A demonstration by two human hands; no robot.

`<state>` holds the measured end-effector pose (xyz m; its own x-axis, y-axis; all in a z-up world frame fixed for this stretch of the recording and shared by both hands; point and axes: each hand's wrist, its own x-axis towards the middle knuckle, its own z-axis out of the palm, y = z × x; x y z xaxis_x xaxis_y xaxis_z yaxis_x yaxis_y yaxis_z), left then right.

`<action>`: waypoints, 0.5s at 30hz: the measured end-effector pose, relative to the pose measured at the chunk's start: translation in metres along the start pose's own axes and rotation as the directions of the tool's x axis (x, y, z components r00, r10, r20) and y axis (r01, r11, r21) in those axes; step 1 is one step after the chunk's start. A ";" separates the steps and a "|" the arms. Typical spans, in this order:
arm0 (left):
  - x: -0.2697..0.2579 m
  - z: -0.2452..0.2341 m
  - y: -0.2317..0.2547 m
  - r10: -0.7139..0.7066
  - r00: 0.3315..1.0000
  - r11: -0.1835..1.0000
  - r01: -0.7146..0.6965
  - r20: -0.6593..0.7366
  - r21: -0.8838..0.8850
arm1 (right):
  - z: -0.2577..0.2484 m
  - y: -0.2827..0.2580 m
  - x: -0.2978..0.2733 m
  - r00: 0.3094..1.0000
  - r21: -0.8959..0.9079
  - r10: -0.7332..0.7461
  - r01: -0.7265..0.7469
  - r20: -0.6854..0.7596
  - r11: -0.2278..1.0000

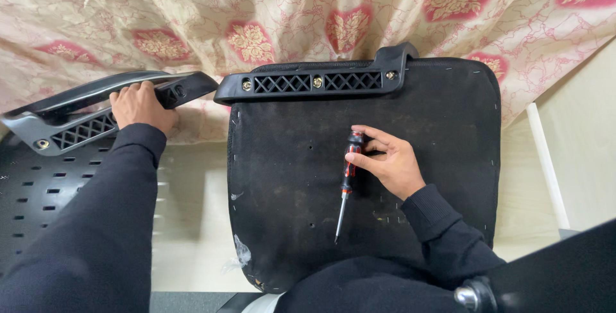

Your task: The person uses a screwdriver to tighten screws on a black plastic chair frame attached to a seat cushion. They then pick up a separate black plastic backrest piece and align it with the seat, preparing to attach it.

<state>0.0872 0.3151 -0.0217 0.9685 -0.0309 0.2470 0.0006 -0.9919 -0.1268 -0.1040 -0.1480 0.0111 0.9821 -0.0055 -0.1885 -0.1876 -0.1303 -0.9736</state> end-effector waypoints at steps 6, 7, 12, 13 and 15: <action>-0.007 -0.001 -0.003 0.119 0.985 0.991 -0.126 -0.122 -0.046 | 0.001 -0.001 0.000 0.999 -0.011 -0.033 0.033 -0.005 0.999; -0.005 -0.003 -0.005 0.111 0.987 0.990 -0.120 -0.120 -0.070 | 0.000 0.000 0.000 1.000 -0.005 -0.018 0.018 -0.003 1.000; 0.011 -0.011 -0.012 0.122 0.951 0.981 -0.159 -0.284 -0.112 | 0.000 0.002 0.001 0.997 -0.035 -0.072 0.072 0.007 0.997; 0.013 -0.013 -0.013 0.127 0.944 0.975 -0.176 -0.303 -0.138 | 0.000 0.003 0.001 0.997 -0.038 -0.072 0.073 0.007 0.997; 0.015 -0.018 -0.014 0.141 0.931 0.968 -0.201 -0.338 -0.149 | 0.000 0.002 0.002 0.997 -0.043 -0.074 0.074 0.007 0.996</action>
